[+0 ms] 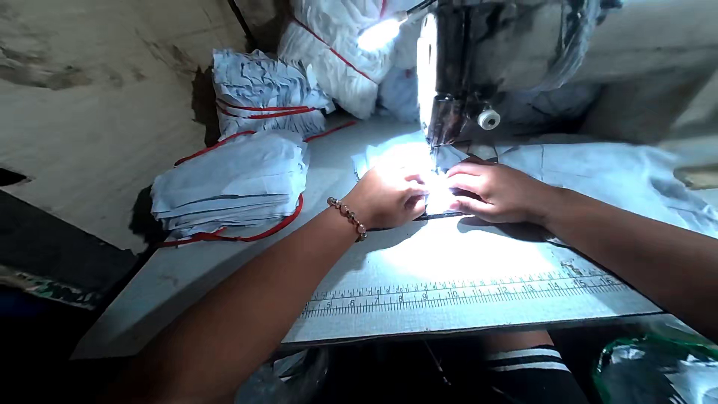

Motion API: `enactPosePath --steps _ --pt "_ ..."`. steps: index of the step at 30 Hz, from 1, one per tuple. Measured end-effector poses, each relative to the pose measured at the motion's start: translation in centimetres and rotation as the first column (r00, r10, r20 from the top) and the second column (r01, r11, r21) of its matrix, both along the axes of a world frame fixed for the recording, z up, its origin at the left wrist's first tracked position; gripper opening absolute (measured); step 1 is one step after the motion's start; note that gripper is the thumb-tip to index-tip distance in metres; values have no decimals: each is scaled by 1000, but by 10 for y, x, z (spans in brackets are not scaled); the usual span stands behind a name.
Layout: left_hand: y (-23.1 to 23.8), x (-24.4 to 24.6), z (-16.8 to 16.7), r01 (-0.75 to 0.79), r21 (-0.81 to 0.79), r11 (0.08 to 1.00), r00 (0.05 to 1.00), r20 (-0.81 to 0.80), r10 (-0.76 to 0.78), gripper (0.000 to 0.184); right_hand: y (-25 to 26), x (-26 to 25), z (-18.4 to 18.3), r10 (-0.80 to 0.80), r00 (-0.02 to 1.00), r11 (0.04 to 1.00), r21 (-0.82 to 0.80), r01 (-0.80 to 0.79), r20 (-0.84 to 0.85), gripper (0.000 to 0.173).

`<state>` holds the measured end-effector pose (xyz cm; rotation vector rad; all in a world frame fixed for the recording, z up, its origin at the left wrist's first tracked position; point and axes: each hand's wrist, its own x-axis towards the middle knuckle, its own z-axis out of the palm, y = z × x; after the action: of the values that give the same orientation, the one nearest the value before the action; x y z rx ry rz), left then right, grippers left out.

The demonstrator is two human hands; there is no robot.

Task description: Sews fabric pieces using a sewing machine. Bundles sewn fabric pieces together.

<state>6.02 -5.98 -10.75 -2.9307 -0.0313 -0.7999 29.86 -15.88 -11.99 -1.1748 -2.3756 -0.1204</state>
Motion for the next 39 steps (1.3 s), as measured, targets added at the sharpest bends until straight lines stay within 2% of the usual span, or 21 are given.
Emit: enactPosePath --steps 4,8,11,13,15,18,20,22,25,27,30,31,33,35,39 --pt "-4 0 5 -133 -93 987 988 -94 124 29 10 8 -5 -73 997 995 -61 73 4 49" --pt "2 1 8 -205 -140 969 964 -201 175 38 14 9 -1 -153 988 974 -163 155 23 50" --pt "10 2 5 -194 -157 968 969 -182 164 40 19 13 0 -161 986 966 -195 168 49 53" --pt "14 -1 7 -241 -172 955 957 -205 205 40 21 14 -1 -152 987 971 -181 159 51 52" --pt "9 -8 20 -415 -200 888 879 -341 334 40 18 13 2 -134 990 976 -168 141 53 47" --pt "0 -25 47 -682 -125 721 636 -587 501 43 14 8 6 0 996 996 -85 7 85 34" --pt "-9 -46 55 -759 -21 651 486 -683 544 48 16 -3 11 135 983 991 -28 -132 128 30" --pt "-23 -73 58 -764 -16 645 457 -719 524 49 19 -24 25 213 964 974 -111 -197 159 27" --pt "-51 -117 54 -733 -65 677 560 -623 547 38 29 -75 56 224 954 964 -189 -187 201 25" --pt "-65 -143 53 -789 -87 609 546 -553 629 36 40 -117 78 195 964 960 -238 -149 183 26" --pt "-72 -182 43 -862 -177 475 496 -481 723 37 85 -174 77 317 947 948 -5 -318 55 23" --pt "-72 -192 40 -875 -216 434 482 -483 731 38 99 -195 79 346 937 937 22 -348 45 24" --pt "-71 -212 33 -857 -312 411 513 -431 743 34 114 -238 88 343 937 939 -32 -342 58 35" --pt "-70 -230 29 -829 -380 411 536 -326 779 28 124 -272 94 269 952 956 -159 -246 144 47" --pt "-67 -259 36 -798 -450 400 493 -108 863 23 155 -290 99 272 943 948 -223 -228 193 23"
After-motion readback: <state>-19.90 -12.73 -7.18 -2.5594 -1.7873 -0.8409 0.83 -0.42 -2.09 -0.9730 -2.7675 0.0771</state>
